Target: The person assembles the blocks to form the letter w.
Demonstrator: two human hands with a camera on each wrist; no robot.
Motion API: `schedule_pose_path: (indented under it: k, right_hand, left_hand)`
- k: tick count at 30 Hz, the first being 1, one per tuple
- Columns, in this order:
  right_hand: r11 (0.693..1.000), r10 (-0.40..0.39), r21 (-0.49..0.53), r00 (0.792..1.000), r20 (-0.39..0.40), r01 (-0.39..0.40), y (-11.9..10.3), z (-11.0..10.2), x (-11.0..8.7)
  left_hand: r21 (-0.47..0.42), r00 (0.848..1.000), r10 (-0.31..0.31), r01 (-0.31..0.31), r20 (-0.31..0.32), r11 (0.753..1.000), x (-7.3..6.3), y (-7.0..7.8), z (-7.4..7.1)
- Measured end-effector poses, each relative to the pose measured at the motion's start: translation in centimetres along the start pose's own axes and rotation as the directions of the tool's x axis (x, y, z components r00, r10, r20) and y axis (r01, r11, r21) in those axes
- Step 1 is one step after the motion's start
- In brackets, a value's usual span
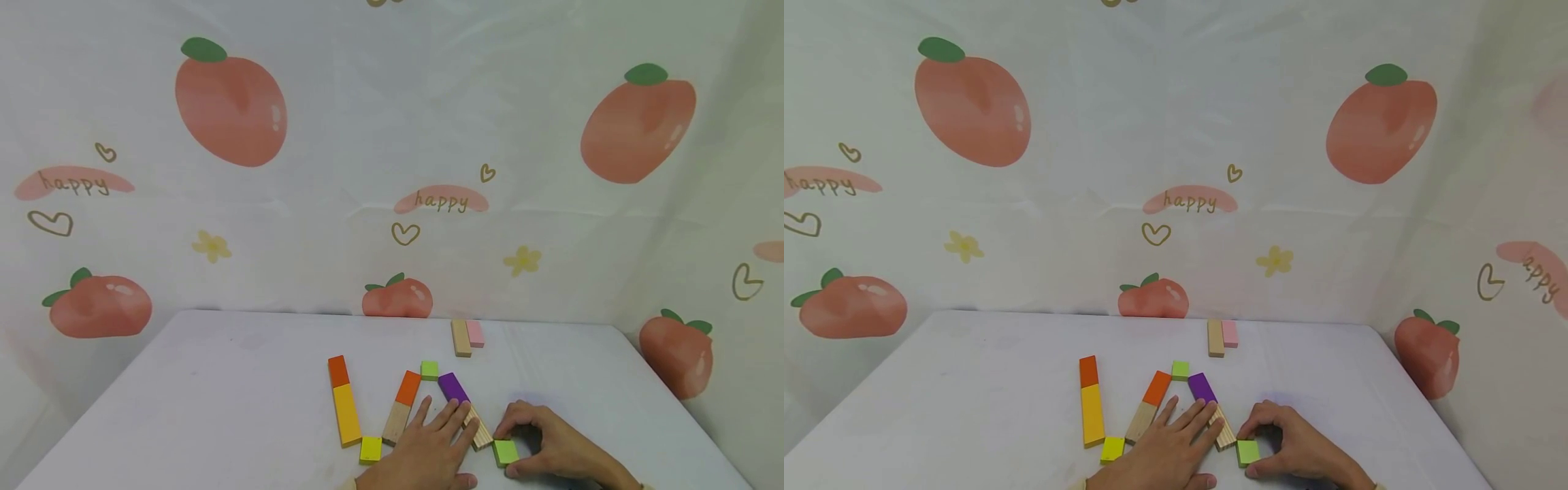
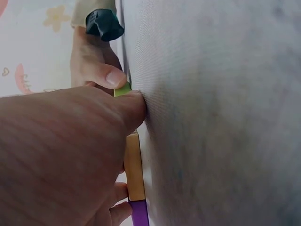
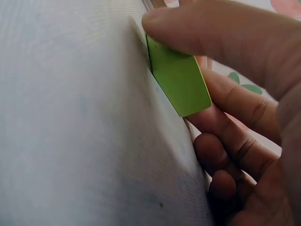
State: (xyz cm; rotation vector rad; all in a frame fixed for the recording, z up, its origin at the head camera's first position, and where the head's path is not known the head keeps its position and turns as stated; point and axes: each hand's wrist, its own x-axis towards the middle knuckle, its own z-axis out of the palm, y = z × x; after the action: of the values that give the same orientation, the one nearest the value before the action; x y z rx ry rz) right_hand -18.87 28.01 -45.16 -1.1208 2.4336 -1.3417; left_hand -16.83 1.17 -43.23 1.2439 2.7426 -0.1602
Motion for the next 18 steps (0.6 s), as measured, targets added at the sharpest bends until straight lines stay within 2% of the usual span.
schedule_pose_path:
  k: [3,6,9,12,18]
  right_hand:
    - [1.000,-0.001,0.024,1.000,0.010,0.000,0.1,-0.2,0.0]
    - [0.994,0.005,0.105,1.000,0.019,-0.007,0.2,-0.6,-0.1]
    - [0.974,0.058,0.220,0.998,0.011,-0.059,0.2,-1.0,-0.1]
    - [0.943,0.151,0.303,0.988,-0.019,-0.138,0.2,-1.4,-0.2]
    - [0.916,0.250,0.341,0.966,-0.071,-0.212,0.3,-1.6,-0.4]
  left_hand:
    - [-0.016,1.000,-0.004,0.004,0.000,1.000,0.0,-0.1,-0.1]
    - [-0.016,1.000,-0.004,0.004,-0.010,1.000,0.0,-0.1,-0.2]
    - [-0.008,1.000,0.000,0.000,-0.024,1.000,-0.1,-0.1,-0.3]
    - [-0.010,0.999,0.004,-0.004,-0.042,1.000,-0.1,-0.2,-0.3]
    - [-0.008,0.997,0.013,-0.014,-0.080,1.000,-0.2,-0.2,-0.2]
